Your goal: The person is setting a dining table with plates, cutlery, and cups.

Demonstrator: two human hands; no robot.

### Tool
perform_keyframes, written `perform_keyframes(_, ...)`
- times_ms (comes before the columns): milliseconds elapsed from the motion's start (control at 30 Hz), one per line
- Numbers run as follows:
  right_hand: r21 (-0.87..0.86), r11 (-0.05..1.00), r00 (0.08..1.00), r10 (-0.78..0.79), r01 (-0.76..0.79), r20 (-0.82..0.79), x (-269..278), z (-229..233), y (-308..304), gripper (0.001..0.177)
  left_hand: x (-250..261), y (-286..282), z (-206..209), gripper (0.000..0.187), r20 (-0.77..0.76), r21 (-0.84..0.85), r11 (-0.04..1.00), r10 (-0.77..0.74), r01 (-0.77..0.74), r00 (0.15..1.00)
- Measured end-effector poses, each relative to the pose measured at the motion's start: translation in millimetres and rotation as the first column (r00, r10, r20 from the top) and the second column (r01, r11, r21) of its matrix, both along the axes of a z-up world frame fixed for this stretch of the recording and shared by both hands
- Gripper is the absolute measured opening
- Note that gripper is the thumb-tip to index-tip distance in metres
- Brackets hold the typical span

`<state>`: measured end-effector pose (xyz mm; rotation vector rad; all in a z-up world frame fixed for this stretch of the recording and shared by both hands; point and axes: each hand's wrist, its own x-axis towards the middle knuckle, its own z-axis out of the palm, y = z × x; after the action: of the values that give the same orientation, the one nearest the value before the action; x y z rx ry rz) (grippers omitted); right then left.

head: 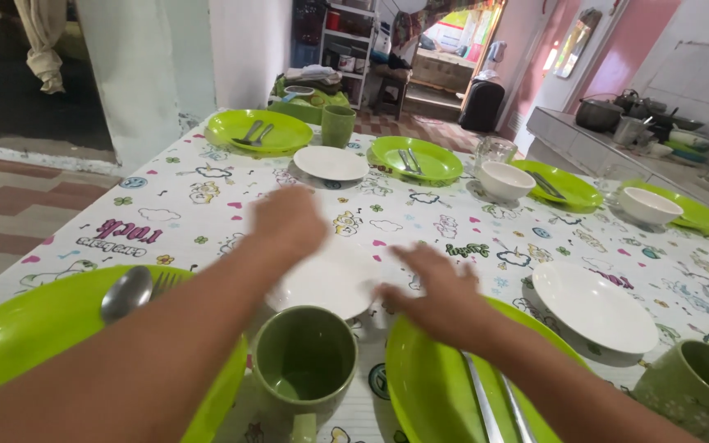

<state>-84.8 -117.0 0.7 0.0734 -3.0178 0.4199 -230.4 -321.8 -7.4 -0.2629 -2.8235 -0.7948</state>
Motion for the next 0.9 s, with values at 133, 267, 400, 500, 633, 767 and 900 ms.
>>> perform_keyframes(133,-0.107,0.97,0.972,-0.227,0.22,-0.059,19.5,-3.6,46.2,0.06,64.6,75.4,35.3,0.032,-0.11,-0.135,0.964,-0.244,0.229,0.964)
perform_keyframes(267,-0.119,0.97,0.963,-0.228,0.212,-0.144,44.9,-16.3,86.3,0.058,124.8,130.7,32.1,0.041,-0.065,-0.127,0.906,-0.414,0.404,0.908)
perform_keyframes(400,0.037,0.974,0.964,-0.213,0.221,-0.162,67.9,-44.2,119.1,0.055,174.4,148.8,1.4,0.038,0.023,-0.027,0.887,-0.461,0.461,0.887)
perform_keyframes(500,-0.026,0.992,0.976,-0.128,0.125,-0.178,90.5,-61.3,135.6,0.051,179.0,154.5,-50.8,0.037,-0.108,0.058,0.915,-0.391,0.398,0.914)
perform_keyframes(633,-0.001,0.997,0.983,-0.082,0.083,-0.165,104.9,-77.2,134.2,0.055,194.0,145.1,-69.7,0.039,-0.194,0.047,0.926,-0.359,0.375,0.913)
perform_keyframes(767,0.035,0.997,0.997,-0.073,0.073,0.0,113.3,-71.1,115.4,0.06,207.4,143.9,-57.0,0.045,-0.067,-0.016,0.919,-0.394,0.394,0.916)
perform_keyframes(900,0.061,0.998,0.997,-0.017,0.013,0.079,118.8,-61.9,108.3,0.059,213.4,148.5,-51.7,0.045,0.071,-0.095,0.903,-0.413,0.418,0.908)
